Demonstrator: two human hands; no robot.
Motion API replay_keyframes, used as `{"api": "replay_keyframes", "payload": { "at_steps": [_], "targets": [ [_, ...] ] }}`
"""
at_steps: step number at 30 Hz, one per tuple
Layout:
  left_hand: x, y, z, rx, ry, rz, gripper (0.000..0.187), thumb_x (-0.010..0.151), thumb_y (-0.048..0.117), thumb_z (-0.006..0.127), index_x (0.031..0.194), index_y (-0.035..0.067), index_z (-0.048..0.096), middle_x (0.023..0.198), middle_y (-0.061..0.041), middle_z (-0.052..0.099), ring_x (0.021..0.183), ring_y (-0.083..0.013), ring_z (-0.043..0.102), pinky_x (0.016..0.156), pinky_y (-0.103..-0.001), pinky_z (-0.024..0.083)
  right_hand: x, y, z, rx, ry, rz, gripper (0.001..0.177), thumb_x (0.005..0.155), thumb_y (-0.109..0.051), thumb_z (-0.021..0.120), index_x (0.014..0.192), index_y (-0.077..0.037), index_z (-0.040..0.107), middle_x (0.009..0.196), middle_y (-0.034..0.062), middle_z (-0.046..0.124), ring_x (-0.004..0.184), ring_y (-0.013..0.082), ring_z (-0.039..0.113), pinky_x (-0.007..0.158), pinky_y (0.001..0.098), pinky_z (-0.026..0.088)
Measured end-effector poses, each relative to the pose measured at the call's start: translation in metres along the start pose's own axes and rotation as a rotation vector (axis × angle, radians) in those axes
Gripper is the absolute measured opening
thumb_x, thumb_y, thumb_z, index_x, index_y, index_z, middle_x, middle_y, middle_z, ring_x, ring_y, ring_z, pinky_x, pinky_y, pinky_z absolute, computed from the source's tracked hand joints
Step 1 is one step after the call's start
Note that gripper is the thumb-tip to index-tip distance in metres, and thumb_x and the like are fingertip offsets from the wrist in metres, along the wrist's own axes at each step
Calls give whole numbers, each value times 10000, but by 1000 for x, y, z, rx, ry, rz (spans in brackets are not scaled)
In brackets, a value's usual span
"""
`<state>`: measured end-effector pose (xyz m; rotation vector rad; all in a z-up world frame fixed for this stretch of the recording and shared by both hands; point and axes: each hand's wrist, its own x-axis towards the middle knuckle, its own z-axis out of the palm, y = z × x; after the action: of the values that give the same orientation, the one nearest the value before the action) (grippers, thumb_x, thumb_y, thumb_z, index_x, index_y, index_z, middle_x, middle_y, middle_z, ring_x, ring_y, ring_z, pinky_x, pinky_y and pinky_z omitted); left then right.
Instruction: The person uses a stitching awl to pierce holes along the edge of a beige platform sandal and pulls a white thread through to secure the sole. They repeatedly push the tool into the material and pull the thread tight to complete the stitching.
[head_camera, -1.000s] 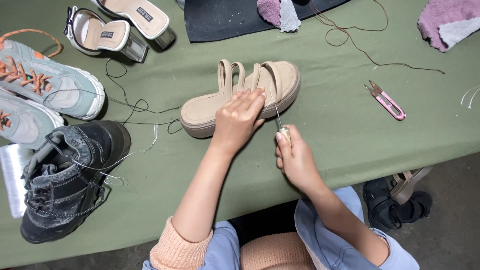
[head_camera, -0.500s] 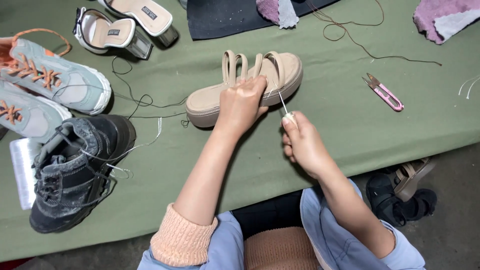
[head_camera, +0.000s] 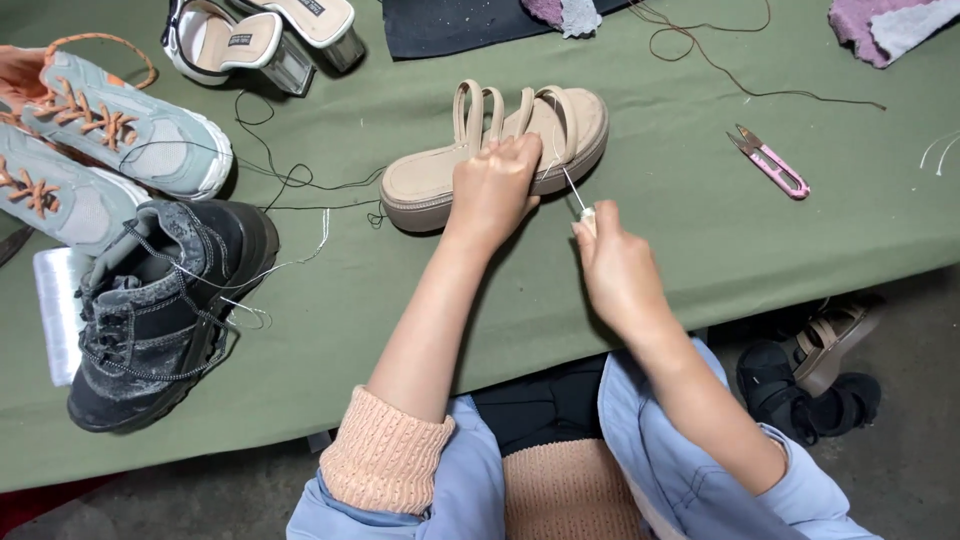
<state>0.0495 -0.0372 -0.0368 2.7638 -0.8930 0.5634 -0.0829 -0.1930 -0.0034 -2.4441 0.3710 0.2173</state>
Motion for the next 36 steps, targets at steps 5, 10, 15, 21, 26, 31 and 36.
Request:
{"api": "replay_keyframes", "payload": {
  "at_steps": [5, 10, 15, 21, 26, 31, 36],
  "targets": [
    [-2, 1, -2, 28, 51, 42, 743, 419, 302, 1024, 1006, 193, 582, 1027, 5, 778, 1018, -255, 760, 900, -411, 605, 1, 3, 9, 438, -102, 54, 238, 1130, -353, 372, 1155, -124, 434, 789, 93, 469, 643, 254, 505, 522, 364, 418],
    [-3, 1, 5, 44, 3, 6, 747, 424, 341, 1017, 1020, 211, 585, 1037, 10, 779, 1025, -265, 756, 856, -441, 619, 0, 9, 15, 1307, -393, 189, 223, 1141, -318, 338, 1144, -137, 468, 690, -82, 195, 454, 10, 258, 278, 111, 209],
    [1, -6, 6, 11, -43, 10, 735, 432, 336, 1019, 1015, 228, 585, 1042, -1, 783, 1020, -293, 755, 833, -456, 620, -8, 7, 20, -104, 118, -74, 326, 1121, -392, 421, 1247, -92, 442, 952, 268, 711, 862, 459, 726, 762, 572, 579],
    [13, -5, -23, 66, -61, 116, 824, 544, 491, 950, 1181, 75, 632, 1634, -183, 377, 1463, -615, 153, 1224, -737, 66, -9, 22, 25, 1026, -297, 175, 245, 1055, -408, 512, 941, -194, 479, 592, 9, 462, 362, 107, 361, 285, 263, 195],
    [48, -16, -33, -13, -117, -64, 649, 583, 420, 946, 1049, 121, 608, 1086, -150, 650, 1002, -495, 558, 852, -585, 369, -49, 28, -10, 144, -102, -4, 336, 1023, -405, 501, 1261, -168, 490, 1029, 148, 742, 1003, 492, 662, 797, 457, 471],
    [28, -13, -27, -32, -77, -65, 637, 505, 421, 974, 994, 228, 614, 764, -12, 716, 758, -330, 767, 662, -487, 612, -37, 11, -55, 105, -103, 151, 333, 1043, -467, 478, 1297, -258, 523, 1026, 211, 736, 1057, 468, 691, 936, 584, 543],
    [2, -4, -29, 45, 84, 34, 752, 426, 267, 995, 1083, 148, 650, 1076, -57, 768, 935, -260, 761, 901, -415, 608, -6, 30, -51, -12, 147, 82, 346, 1041, -372, 566, 1371, -266, 573, 1198, 123, 633, 1120, 442, 648, 958, 593, 534]
  ]
}}
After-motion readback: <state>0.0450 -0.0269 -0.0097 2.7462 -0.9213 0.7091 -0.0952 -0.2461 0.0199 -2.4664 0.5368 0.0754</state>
